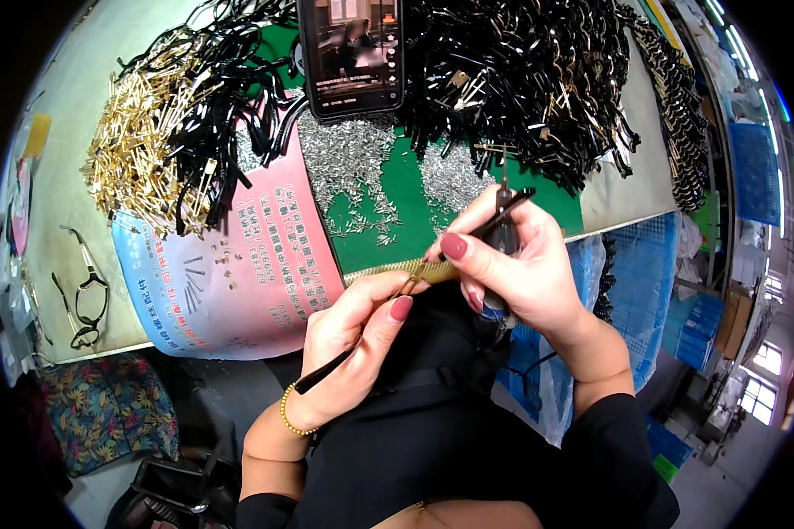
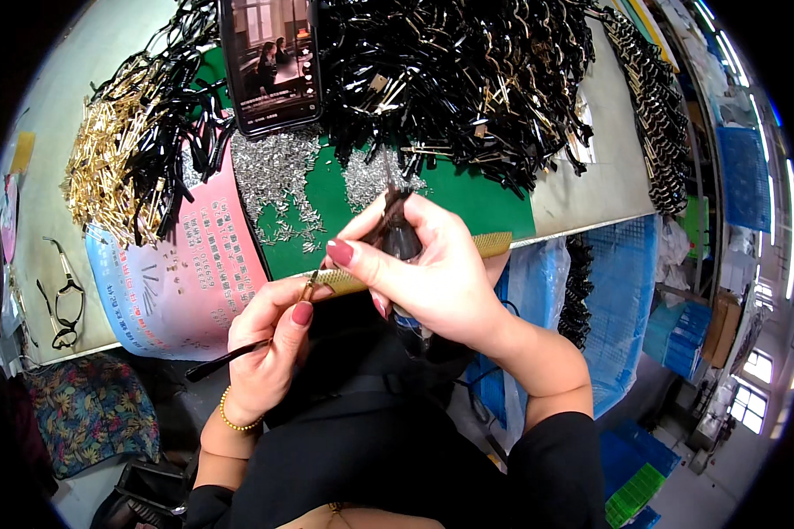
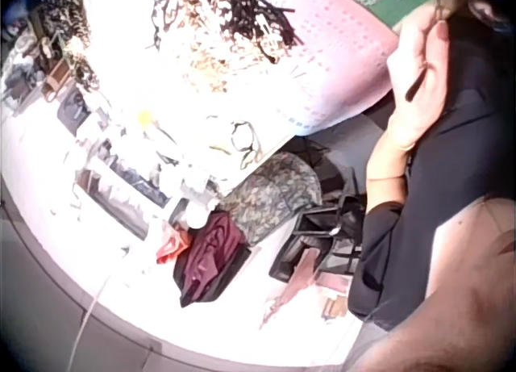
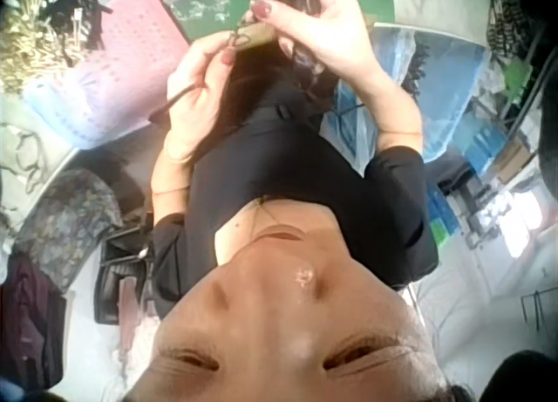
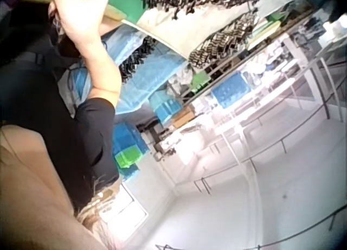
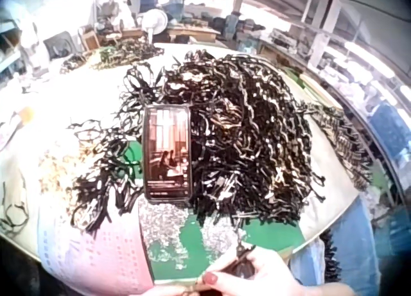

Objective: The person assembles eyeglasses by attaching temple arms to frames using a screwdriver. They repeatedly pick up frames and temple arms, align the hinge, and tighten screws. Completed glasses are placed aside on the work surface.

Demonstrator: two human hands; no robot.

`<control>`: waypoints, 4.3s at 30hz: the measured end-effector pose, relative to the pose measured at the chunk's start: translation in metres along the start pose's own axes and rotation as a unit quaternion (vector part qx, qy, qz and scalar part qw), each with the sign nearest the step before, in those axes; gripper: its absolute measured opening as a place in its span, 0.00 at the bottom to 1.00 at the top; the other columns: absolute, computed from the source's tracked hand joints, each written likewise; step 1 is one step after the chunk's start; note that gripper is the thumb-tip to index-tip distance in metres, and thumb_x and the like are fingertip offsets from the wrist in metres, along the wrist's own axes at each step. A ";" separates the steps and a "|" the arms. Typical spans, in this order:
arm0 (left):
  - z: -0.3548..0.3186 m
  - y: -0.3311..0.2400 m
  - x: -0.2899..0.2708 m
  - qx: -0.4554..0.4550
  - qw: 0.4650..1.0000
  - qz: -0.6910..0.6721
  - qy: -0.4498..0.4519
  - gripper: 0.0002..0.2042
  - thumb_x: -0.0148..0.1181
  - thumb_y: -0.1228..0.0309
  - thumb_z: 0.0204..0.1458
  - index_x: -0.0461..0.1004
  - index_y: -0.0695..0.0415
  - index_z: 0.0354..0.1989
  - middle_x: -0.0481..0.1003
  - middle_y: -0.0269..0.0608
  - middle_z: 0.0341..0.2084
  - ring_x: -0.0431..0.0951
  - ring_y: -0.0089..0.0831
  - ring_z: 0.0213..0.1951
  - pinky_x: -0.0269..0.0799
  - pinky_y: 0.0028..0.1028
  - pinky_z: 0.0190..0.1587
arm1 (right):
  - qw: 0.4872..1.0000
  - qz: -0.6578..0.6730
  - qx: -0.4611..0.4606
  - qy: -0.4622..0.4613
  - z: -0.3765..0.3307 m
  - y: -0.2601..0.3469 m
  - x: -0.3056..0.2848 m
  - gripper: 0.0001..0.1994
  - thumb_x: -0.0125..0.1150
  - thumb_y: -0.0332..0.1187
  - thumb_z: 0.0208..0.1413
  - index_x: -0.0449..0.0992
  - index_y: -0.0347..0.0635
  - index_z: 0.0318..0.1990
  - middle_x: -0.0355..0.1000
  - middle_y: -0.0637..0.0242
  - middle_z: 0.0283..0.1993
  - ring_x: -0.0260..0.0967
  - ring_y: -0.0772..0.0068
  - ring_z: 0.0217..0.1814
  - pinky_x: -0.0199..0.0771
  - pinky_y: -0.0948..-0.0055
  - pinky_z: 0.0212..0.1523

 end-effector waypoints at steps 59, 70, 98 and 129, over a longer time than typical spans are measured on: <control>0.015 0.009 0.006 -0.082 0.995 0.052 -0.034 0.13 0.48 0.75 0.69 0.72 0.66 0.57 0.83 0.43 0.36 0.74 0.18 0.21 0.74 0.20 0.26 | 0.941 -0.247 0.116 0.202 -0.004 0.029 -0.017 0.22 0.46 0.32 0.69 0.57 0.46 0.69 0.69 0.62 0.40 0.74 0.69 0.27 0.79 0.68 0.28; 0.022 0.012 0.014 0.016 0.976 0.211 -0.045 0.14 0.57 0.81 0.62 0.74 0.67 0.56 0.83 0.51 0.35 0.83 0.33 0.27 0.78 0.29 0.29 | 0.944 -0.147 0.222 0.197 -0.003 0.037 -0.015 0.24 0.44 0.34 0.70 0.53 0.48 0.71 0.65 0.70 0.35 0.70 0.82 0.23 0.76 0.79 0.22; 0.021 0.035 -0.043 0.156 0.947 0.127 -0.249 0.12 0.42 0.67 0.73 0.67 0.60 0.56 0.73 0.31 0.21 0.58 0.10 0.17 0.52 0.13 0.22 | 0.575 -0.652 -0.423 -0.256 0.126 0.114 -0.015 0.16 0.61 0.42 0.62 0.73 0.35 0.33 0.78 0.51 0.29 0.80 0.48 0.30 0.82 0.55 0.32; 0.027 0.013 -0.070 0.204 0.953 0.091 -0.205 0.09 0.47 0.74 0.71 0.70 0.65 0.52 0.76 0.53 0.49 0.79 0.28 0.36 0.77 0.26 0.41 | 0.668 -0.715 -0.196 0.067 -0.006 -0.006 -0.002 0.28 0.60 0.25 0.50 0.75 0.58 0.61 0.64 0.61 0.37 0.73 0.64 0.30 0.75 0.67 0.22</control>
Point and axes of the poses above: each hand's wrist, its own z-axis towards the middle knuckle, its own x-axis out of the palm, y = z × x, the point moved 1 cm from there along z, towards the middle knuckle
